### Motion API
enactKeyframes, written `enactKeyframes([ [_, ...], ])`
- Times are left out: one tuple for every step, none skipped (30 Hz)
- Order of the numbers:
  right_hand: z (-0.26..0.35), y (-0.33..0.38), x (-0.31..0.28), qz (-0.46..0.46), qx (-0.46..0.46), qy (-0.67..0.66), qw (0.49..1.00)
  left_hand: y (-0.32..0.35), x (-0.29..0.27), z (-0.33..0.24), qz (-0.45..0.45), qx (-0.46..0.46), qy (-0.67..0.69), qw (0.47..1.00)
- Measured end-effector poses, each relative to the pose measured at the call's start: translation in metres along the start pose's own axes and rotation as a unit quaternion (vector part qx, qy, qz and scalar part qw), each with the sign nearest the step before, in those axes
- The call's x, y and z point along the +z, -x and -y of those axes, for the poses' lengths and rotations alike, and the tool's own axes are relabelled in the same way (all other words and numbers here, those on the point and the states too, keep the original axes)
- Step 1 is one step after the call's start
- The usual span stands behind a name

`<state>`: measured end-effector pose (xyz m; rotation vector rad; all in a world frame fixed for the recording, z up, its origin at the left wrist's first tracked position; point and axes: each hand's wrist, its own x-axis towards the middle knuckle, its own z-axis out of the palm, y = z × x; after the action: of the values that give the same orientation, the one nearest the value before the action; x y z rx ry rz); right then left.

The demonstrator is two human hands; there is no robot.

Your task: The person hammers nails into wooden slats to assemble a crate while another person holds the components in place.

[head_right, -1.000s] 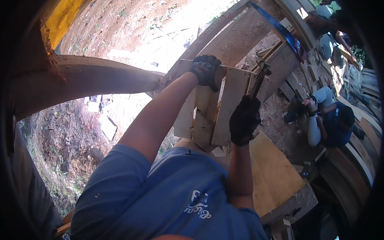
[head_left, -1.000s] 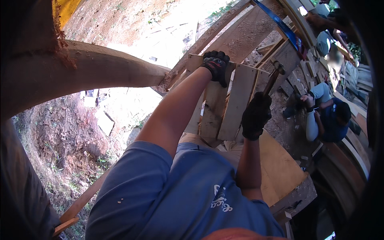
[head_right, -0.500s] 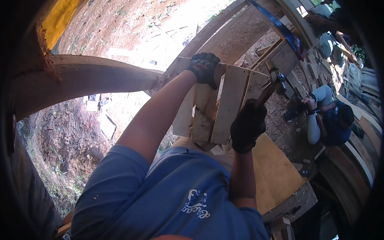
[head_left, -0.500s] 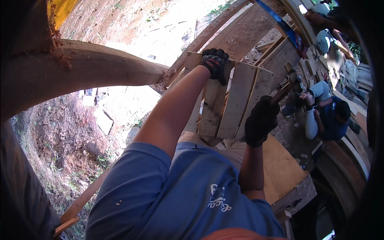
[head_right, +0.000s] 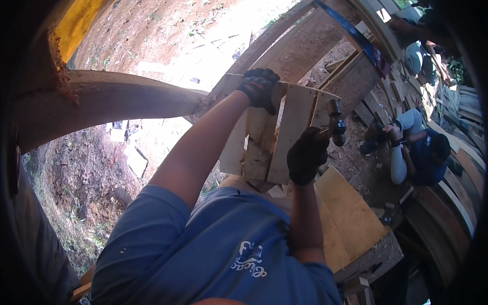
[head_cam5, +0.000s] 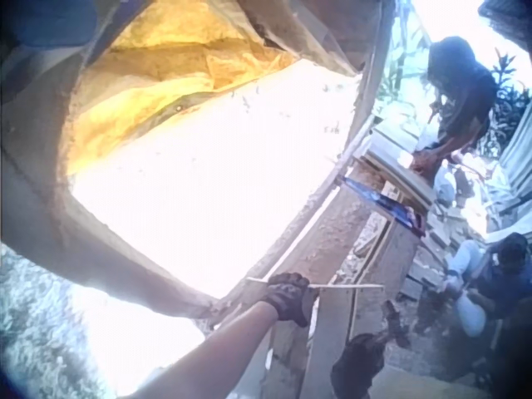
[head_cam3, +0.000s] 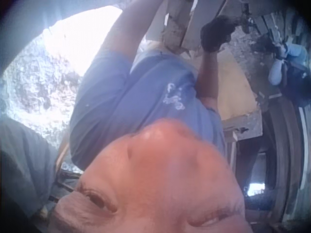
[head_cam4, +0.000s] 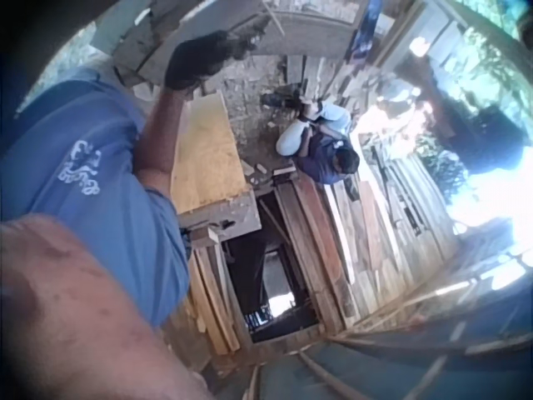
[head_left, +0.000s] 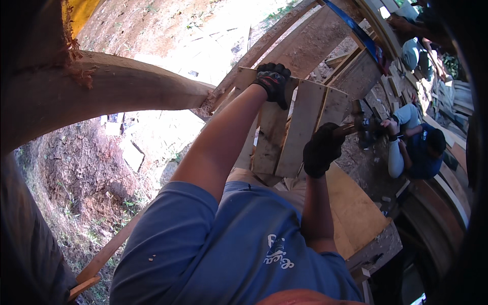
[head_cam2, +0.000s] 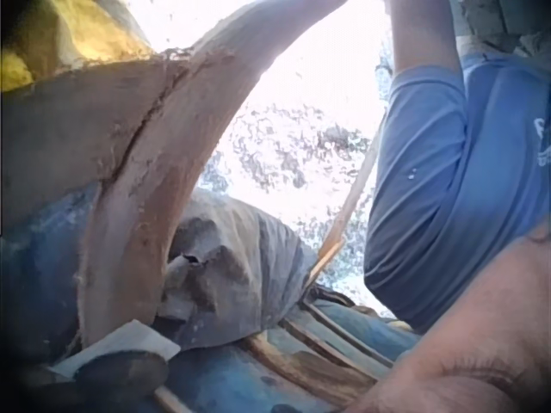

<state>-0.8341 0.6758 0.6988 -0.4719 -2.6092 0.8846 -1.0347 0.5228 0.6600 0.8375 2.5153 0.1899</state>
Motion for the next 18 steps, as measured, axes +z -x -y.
enactKeyframes([
  [-0.007, 0.004, 0.013, 0.029, 0.001, 0.018, 0.999, 0.001, -0.001, -0.001, 0.010, -0.003, 0.001, 1.000],
  [-0.035, 0.010, 0.040, 0.122, 0.018, 0.051, 0.991, -0.001, -0.005, -0.006, 0.017, -0.003, 0.000, 1.000],
  [-0.030, 0.003, 0.044, 0.151, 0.016, 0.056, 0.987, -0.005, -0.008, -0.004, 0.021, -0.010, 0.000, 1.000],
  [-0.026, -0.004, 0.046, 0.182, 0.009, 0.063, 0.981, -0.006, -0.009, -0.003, 0.016, -0.010, 0.003, 1.000],
  [-0.022, 0.000, 0.035, 0.146, -0.009, 0.044, 0.988, -0.005, -0.008, -0.004, 0.011, -0.010, 0.005, 1.000],
  [-0.002, 0.001, 0.019, 0.118, -0.024, 0.024, 0.992, -0.001, -0.003, -0.002, 0.013, -0.014, 0.010, 1.000],
  [0.016, 0.005, 0.000, 0.093, -0.019, -0.005, 0.995, -0.001, -0.002, -0.001, 0.019, -0.013, 0.013, 1.000],
  [0.034, 0.001, -0.017, 0.059, -0.014, -0.034, 0.998, 0.000, 0.002, -0.001, 0.019, -0.010, 0.015, 1.000],
  [0.035, 0.002, -0.020, 0.034, -0.008, -0.043, 0.998, -0.002, 0.002, 0.000, 0.013, -0.009, 0.013, 1.000],
  [0.036, 0.000, -0.021, 0.004, -0.004, -0.053, 0.999, -0.003, 0.001, 0.001, 0.007, -0.008, 0.011, 1.000],
  [0.020, 0.007, -0.013, -0.012, 0.005, -0.040, 0.999, -0.003, 0.002, 0.001, -0.003, -0.007, 0.010, 1.000],
  [0.000, 0.012, 0.002, 0.024, 0.018, -0.019, 0.999, -0.002, 0.001, 0.000, -0.013, -0.008, 0.006, 1.000],
  [-0.020, 0.019, 0.018, 0.058, 0.030, 0.004, 0.998, 0.000, 0.003, -0.002, -0.020, -0.004, 0.005, 1.000],
  [-0.047, 0.019, 0.043, 0.142, 0.045, 0.040, 0.988, -0.005, 0.011, -0.001, -0.017, 0.002, 0.000, 1.000],
  [-0.046, 0.016, 0.040, 0.163, 0.030, 0.061, 0.984, -0.012, 0.012, 0.003, -0.017, 0.005, -0.002, 1.000],
  [-0.046, 0.005, 0.043, 0.180, 0.005, 0.080, 0.981, -0.018, 0.014, 0.006, -0.018, 0.008, -0.005, 1.000],
  [-0.046, 0.006, 0.031, 0.132, -0.044, 0.083, 0.987, -0.020, 0.019, 0.006, -0.018, 0.003, -0.003, 1.000],
  [-0.032, -0.003, 0.018, 0.093, -0.057, 0.059, 0.992, -0.017, 0.007, 0.005, -0.019, -0.002, -0.006, 1.000],
])
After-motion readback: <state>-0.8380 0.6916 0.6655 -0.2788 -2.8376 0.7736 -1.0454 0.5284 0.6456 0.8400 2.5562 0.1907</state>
